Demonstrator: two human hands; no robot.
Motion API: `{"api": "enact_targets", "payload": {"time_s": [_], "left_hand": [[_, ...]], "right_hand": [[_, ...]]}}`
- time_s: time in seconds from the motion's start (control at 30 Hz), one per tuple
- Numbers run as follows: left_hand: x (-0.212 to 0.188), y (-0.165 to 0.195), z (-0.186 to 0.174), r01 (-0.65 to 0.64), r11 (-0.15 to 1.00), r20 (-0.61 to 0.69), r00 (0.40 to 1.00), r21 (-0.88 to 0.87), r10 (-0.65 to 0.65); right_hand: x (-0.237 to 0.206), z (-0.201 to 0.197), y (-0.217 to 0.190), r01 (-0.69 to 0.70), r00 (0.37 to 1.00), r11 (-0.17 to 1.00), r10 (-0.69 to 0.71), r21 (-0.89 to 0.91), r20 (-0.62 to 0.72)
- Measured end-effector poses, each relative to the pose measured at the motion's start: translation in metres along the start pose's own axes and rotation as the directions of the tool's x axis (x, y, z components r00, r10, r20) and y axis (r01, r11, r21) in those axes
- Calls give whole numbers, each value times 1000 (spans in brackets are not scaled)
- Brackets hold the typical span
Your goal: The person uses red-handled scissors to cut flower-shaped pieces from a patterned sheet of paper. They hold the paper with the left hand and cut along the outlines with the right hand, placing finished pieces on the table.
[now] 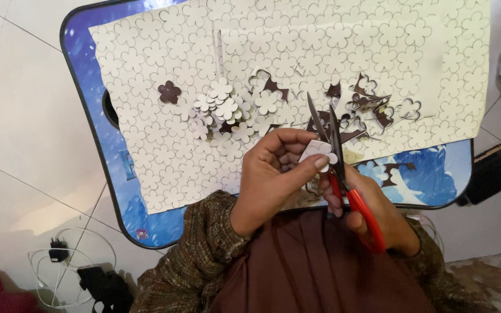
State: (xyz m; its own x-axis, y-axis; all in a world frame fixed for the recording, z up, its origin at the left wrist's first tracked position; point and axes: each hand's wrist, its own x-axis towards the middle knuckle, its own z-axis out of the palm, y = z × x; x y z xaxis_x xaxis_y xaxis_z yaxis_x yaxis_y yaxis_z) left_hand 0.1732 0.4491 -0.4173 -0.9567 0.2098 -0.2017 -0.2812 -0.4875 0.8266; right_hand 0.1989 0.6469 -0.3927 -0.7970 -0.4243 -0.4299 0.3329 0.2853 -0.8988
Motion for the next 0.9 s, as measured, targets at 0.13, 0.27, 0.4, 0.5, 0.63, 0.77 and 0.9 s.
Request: {"api": "enact_targets", "payload": {"time_s": [0.13, 0.27, 0.4, 0.5, 0.63, 0.77, 0.9], "left_hand": [[0, -1, -4, -8, 999, -18, 1000, 41, 9], [1, 1, -11, -16, 997, -24, 1000, 76, 18], [0, 2, -13, 8, 999, -67, 998, 40, -5], [1, 2, -12, -3, 1000, -77, 997, 2, 3], [0, 4, -12, 35, 999, -102, 994, 5, -34], [1, 4, -14, -9, 999, -112, 994, 36, 12], [2, 4, -16, -48, 997, -120, 991, 52, 54]], "right_hand": [[-2, -1, 0, -13, 1000, 999, 13, 31, 12], [0, -2, 4, -25, 998, 997, 21, 68, 57], [-1, -2, 7, -60, 995, 990, 49, 129, 84], [-2, -3, 9, -65, 995, 990, 54, 127, 86], [-2, -4, 10, -73, 994, 990, 62, 124, 89], [-1, -6, 13, -63, 994, 995, 55, 73, 97], [-3, -10, 16, -72, 991, 996, 66, 52, 115]]}}
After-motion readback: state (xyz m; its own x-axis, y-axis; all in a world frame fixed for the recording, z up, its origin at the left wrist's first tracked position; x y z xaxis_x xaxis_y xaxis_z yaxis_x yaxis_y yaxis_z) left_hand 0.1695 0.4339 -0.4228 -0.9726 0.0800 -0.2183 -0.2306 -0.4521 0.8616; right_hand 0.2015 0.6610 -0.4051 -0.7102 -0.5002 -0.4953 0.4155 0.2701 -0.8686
